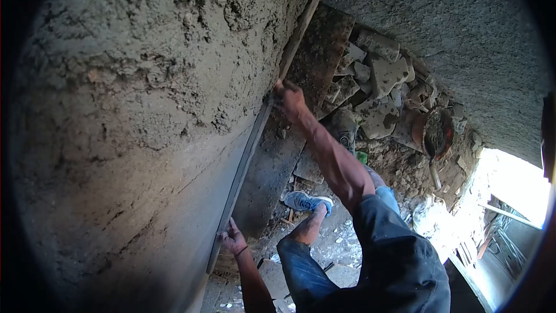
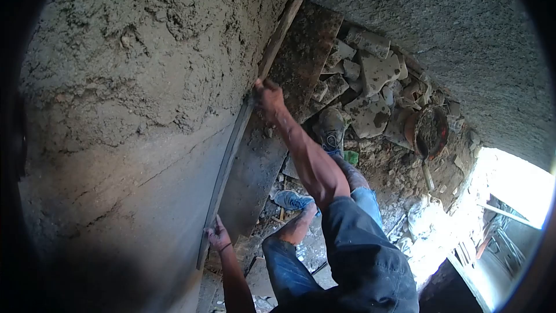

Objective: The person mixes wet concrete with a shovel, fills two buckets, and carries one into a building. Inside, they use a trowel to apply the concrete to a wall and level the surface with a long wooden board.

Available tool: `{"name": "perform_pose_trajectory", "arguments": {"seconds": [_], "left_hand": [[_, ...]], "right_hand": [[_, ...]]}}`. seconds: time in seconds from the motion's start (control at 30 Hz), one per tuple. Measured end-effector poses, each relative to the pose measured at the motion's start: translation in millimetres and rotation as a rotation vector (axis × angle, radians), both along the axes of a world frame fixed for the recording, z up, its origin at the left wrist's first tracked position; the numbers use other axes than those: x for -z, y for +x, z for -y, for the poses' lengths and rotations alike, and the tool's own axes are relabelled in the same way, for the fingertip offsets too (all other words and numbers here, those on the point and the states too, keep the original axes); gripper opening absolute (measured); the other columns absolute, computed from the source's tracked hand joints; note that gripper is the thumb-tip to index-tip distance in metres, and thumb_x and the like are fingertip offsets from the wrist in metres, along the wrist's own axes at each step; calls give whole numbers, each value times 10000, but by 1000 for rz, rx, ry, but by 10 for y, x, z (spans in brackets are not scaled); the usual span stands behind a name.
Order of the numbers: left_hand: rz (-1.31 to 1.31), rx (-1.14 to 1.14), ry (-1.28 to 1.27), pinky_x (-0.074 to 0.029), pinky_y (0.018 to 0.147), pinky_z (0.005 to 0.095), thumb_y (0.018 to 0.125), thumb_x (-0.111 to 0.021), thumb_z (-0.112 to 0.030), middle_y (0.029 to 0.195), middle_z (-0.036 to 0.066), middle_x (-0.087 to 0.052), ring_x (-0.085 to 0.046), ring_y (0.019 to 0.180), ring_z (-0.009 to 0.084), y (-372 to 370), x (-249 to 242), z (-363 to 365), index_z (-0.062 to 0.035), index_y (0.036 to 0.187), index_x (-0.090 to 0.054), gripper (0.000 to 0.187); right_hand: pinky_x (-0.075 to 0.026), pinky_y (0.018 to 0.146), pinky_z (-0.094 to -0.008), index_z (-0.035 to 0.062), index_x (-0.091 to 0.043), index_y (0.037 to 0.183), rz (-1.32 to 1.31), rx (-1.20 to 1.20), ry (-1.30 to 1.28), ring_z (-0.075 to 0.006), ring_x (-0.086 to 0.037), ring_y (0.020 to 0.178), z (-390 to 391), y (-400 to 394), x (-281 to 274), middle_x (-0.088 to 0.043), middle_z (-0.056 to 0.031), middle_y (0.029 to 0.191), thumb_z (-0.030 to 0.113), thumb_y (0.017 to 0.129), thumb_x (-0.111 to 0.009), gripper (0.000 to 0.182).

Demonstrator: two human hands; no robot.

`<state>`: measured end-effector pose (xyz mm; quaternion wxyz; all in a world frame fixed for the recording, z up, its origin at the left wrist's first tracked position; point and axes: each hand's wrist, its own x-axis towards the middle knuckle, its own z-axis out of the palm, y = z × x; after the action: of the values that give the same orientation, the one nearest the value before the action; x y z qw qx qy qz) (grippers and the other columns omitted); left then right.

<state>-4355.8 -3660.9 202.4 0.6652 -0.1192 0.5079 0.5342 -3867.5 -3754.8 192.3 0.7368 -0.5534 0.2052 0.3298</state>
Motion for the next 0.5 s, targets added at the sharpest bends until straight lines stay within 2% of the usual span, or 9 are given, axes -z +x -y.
{"name": "perform_pose_trajectory", "arguments": {"seconds": [0.07, 0.17, 0.2, 0.27, 0.33, 0.37, 0.4, 0.47, 0.5], "left_hand": [[50, 74, -1, -279, 1039, 586, 813, -491, 1, 1281, 237, -454, -363, 1242, 404, 254, -5, 12, -77, 763, -589, 135], [-20, 38, 18, -285, 1036, 582, 840, -495, -35, 1288, 238, -445, -368, 1240, 398, 544, 141, 72, -78, 750, -584, 134], [-4, -8, -19, -286, 1043, 567, 869, -478, -71, 1309, 232, -424, -357, 1247, 393, 635, 147, 80, -57, 914, -601, 132], [21, -23, -53, -283, 1032, 594, 861, -452, -14, 1311, 233, -419, -345, 1252, 401, 693, 61, 53, -75, 873, -584, 146], [38, -43, -81, -281, 1020, 620, 853, -427, 43, 1313, 233, -414, -332, 1258, 409, 632, 52, 58, -93, 832, -566, 196], [36, -32, -80, -275, 1041, 583, 874, -441, -39, 1319, 230, -410, -330, 1260, 400, 597, 47, 87, -25, 1034, -497, 169], [45, -16, -75, -268, 1063, 547, 896, -456, -122, 1325, 228, -406, -329, 1262, 390, 647, 75, 80, 42, 1235, -427, 379], [34, -14, -69, -264, 1063, 552, 882, -457, -102, 1327, 229, -404, -328, 1262, 393, 702, 113, 98, 43, 1228, -436, 376], [21, -16, -71, -260, 1063, 557, 869, -459, -82, 1328, 230, -402, -328, 1262, 396, 698, 126, 101, 43, 1221, -446, 374]], "right_hand": [[-477, 776, -357, 56, -485, 1255, -6, 34, 77, -175, -561, 908, 0, 250, 56, -581, -51, 1076, 354, 901, -540, 466], [-459, 829, -368, 57, -463, 1276, 81, 4, 107, -187, -545, 968, 62, 497, 119, -569, -60, 1124, 367, 903, -529, 489], [-459, 829, -368, 57, -463, 1276, 90, 10, 102, -187, -545, 968, 87, 565, 61, -569, -60, 1124, 367, 903, -529, 489], [-428, 878, -367, 60, -450, 1287, 23, -44, -7, -195, -533, 1007, 102, 625, -25, -568, -64, 1136, 378, 906, -518, 501], [-418, 880, -360, 65, -454, 1285, 80, -52, -21, -195, -525, 1013, 66, 630, 92, -569, -67, 1136, 384, 907, -514, 498], [-408, 883, -354, 71, -459, 1283, 136, -58, -36, -195, -517, 1020, 67, 606, 149, -570, -70, 1135, 389, 907, -511, 495], [-408, 883, -354, 71, -459, 1283, 139, -54, -33, -195, -517, 1020, 69, 620, 127, -570, -70, 1135, 389, 907, -511, 495], [-341, 983, -375, 19, -454, 1281, 122, -6, -16, -239, -488, 1124, 61, 574, 94, -539, -121, 1215, 364, 893, -545, 527], [-341, 983, -375, 19, -454, 1281, 116, -4, -12, -239, -488, 1124, 55, 588, 91, -539, -121, 1215, 364, 893, -545, 527]]}}
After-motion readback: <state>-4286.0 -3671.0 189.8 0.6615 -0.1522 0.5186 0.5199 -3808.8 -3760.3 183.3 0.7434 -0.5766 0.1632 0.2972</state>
